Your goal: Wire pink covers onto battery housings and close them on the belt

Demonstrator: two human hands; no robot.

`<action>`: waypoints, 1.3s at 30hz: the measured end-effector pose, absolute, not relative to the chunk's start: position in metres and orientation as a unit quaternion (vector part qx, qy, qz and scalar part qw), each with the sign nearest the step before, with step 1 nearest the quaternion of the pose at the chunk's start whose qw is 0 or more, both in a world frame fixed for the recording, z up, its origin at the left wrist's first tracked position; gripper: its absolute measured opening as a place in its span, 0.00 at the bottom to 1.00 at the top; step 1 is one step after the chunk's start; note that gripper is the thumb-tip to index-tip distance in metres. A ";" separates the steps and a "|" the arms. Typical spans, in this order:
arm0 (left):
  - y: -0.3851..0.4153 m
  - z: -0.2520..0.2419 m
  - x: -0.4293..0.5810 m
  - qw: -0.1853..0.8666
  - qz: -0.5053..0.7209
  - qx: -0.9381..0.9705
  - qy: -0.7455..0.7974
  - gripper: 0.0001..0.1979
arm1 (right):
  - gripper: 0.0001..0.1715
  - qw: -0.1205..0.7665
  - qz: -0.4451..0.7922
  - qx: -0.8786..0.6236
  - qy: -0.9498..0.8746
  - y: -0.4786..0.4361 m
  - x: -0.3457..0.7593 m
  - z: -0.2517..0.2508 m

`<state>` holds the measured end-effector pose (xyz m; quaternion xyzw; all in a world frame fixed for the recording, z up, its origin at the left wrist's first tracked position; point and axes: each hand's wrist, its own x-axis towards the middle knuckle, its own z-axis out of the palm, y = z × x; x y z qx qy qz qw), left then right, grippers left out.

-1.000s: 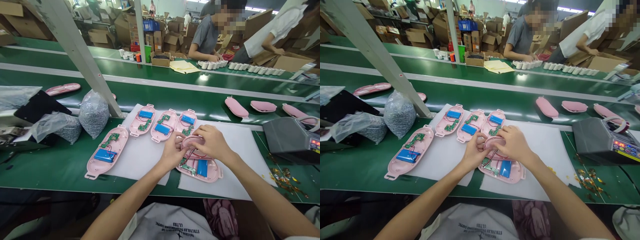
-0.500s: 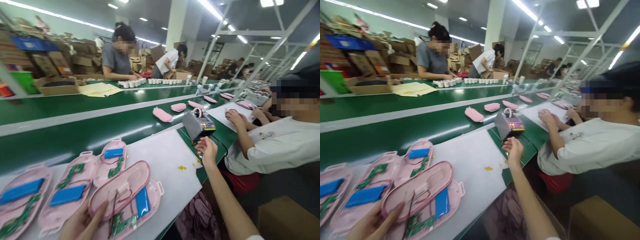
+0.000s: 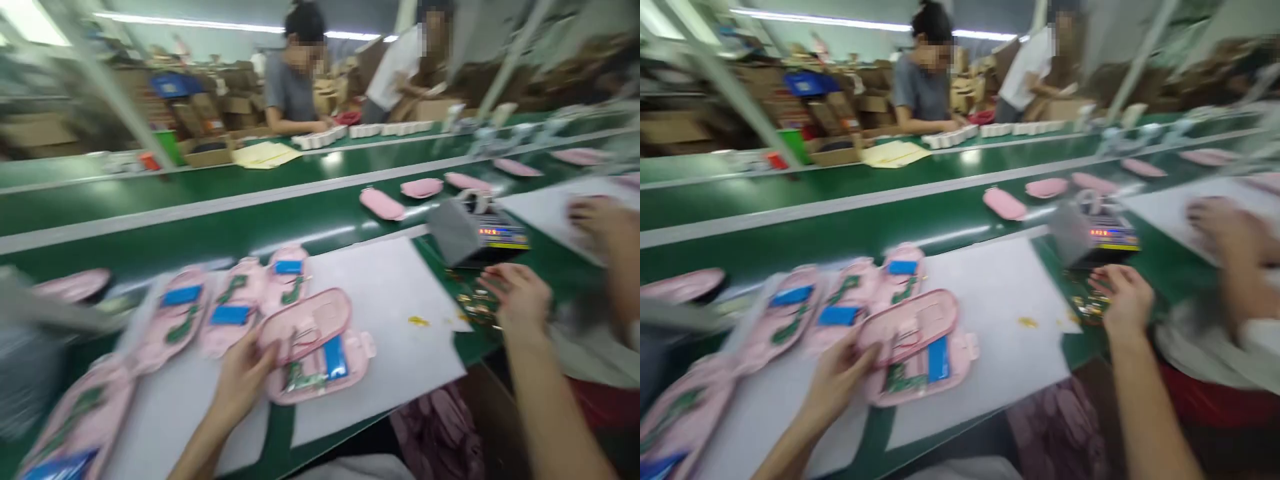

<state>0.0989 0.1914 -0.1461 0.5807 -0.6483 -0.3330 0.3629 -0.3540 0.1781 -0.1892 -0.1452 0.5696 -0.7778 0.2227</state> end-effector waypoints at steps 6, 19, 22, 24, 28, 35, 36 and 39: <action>0.198 -0.141 0.082 0.407 -0.497 0.518 -0.565 0.13 | 0.04 0.198 -0.442 -0.809 0.333 0.179 -0.185 -0.117; 0.202 -0.155 0.085 0.434 -0.531 0.437 -0.581 0.02 | 0.11 -0.007 -0.203 -0.944 0.261 0.154 -0.098 -0.121; 0.204 -0.158 0.084 0.442 -0.525 0.436 -0.583 0.05 | 0.07 -0.020 -0.199 -0.921 0.334 0.152 -0.093 -0.116; 0.205 -0.160 0.084 0.450 -0.518 0.445 -0.575 0.09 | 0.13 0.033 -0.208 -0.880 0.425 0.145 -0.095 -0.110; 0.209 -0.157 0.085 0.464 -0.440 0.487 -0.595 0.14 | 0.11 0.217 -0.197 -0.846 0.445 0.134 -0.109 -0.099; 0.226 -0.146 0.094 0.304 -0.333 0.352 -0.820 0.16 | 0.07 0.099 -0.238 -0.908 0.331 0.210 -0.136 -0.116; 0.228 -0.141 0.097 0.256 -0.297 0.319 -0.863 0.19 | 0.09 0.083 -0.221 -0.913 0.333 0.222 -0.136 -0.125; 0.223 -0.112 0.105 0.100 -0.239 0.277 -0.925 0.30 | 0.50 0.075 -0.162 -0.905 0.385 0.240 -0.132 -0.157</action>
